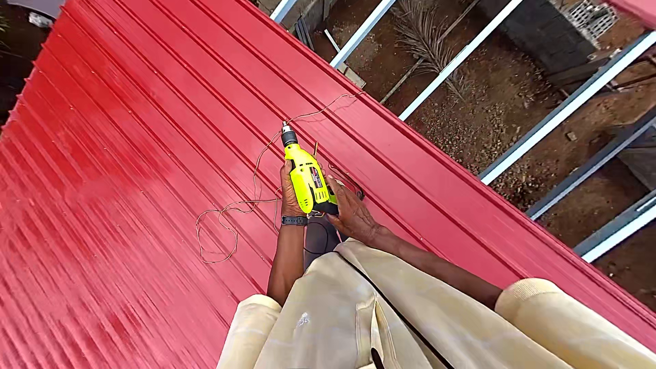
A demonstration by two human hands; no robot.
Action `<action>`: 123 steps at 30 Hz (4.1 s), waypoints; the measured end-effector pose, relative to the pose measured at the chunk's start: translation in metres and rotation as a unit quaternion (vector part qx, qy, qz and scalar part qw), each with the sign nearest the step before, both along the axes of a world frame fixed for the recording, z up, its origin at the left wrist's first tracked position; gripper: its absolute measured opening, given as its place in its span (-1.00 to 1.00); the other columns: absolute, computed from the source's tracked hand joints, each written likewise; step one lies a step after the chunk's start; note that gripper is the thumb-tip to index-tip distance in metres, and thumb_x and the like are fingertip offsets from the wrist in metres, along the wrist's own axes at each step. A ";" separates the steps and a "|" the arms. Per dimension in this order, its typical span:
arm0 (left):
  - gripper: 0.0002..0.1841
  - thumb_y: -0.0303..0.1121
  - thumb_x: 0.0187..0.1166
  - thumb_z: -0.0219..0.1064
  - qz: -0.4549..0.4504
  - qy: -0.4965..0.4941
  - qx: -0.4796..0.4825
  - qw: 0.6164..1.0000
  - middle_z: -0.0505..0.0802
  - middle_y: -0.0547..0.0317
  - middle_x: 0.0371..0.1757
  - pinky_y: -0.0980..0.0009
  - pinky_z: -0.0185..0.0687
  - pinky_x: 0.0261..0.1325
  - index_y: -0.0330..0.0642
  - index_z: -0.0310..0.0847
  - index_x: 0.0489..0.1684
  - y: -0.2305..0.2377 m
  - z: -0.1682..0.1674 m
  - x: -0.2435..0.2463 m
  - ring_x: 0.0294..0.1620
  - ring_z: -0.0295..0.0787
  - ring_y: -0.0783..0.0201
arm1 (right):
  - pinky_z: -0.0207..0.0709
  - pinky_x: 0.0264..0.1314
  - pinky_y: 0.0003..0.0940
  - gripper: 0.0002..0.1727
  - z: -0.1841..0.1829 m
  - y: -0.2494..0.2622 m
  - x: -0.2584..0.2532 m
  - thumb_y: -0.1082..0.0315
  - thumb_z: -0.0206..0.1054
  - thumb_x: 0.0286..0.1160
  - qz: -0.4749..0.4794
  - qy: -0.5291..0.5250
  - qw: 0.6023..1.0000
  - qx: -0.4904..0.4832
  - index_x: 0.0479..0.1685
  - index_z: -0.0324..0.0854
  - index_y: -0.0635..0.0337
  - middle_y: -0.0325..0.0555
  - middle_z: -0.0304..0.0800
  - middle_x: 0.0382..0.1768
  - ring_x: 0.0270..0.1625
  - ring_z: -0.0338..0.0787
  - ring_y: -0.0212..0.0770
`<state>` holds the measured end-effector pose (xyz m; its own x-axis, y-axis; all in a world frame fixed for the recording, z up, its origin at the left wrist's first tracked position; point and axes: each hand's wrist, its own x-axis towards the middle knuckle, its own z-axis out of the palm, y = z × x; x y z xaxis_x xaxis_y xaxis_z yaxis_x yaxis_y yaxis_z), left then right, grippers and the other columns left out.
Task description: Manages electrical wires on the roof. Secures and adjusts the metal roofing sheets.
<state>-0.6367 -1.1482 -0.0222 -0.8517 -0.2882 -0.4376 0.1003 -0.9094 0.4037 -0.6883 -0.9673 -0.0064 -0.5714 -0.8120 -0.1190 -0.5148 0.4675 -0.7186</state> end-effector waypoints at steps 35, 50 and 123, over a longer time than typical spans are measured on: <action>-0.22 0.55 0.49 0.03 -0.065 -0.219 -0.142 0.963 0.78 0.19 0.35 0.13 0.74 0.18 0.26 0.54 0.51 0.005 -0.031 -0.033 0.27 0.74 0.16 | 0.76 0.00 -0.06 -0.51 -0.062 -0.001 -0.047 0.04 0.45 0.54 -0.164 -0.227 0.960 -0.011 0.29 0.61 0.18 -0.04 0.81 -0.11 -0.13 0.82 -0.17; -0.64 -0.18 0.79 0.18 -0.161 -0.528 -0.366 0.750 0.87 0.00 -0.03 0.19 0.74 0.02 -0.28 0.76 0.17 0.037 -0.280 0.091 -0.12 0.79 0.22 | 0.63 -0.60 -0.31 -0.77 -0.413 0.120 -0.140 0.21 0.12 0.73 -0.659 -0.540 0.515 -0.094 0.10 0.47 0.16 -0.04 0.66 -0.46 -0.61 0.65 -0.20; -0.39 0.06 0.83 0.03 -0.052 -0.284 -0.134 0.948 0.71 -0.09 0.47 -0.02 0.71 0.34 -0.08 0.26 0.74 -0.142 -0.199 -0.040 0.41 0.72 -0.03 | 0.78 0.24 0.09 -0.62 -0.174 -0.085 -0.027 0.21 -0.10 0.91 -0.095 -0.627 0.767 -0.101 0.32 0.52 0.22 0.19 0.85 0.05 0.09 0.90 0.12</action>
<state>-0.6765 -1.2905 -0.2209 -0.5303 -0.3816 -0.7571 -0.2862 -0.7599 0.5836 -0.7150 -1.0524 -0.1808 -0.2205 -0.8027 -0.5542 0.7029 0.2632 -0.6608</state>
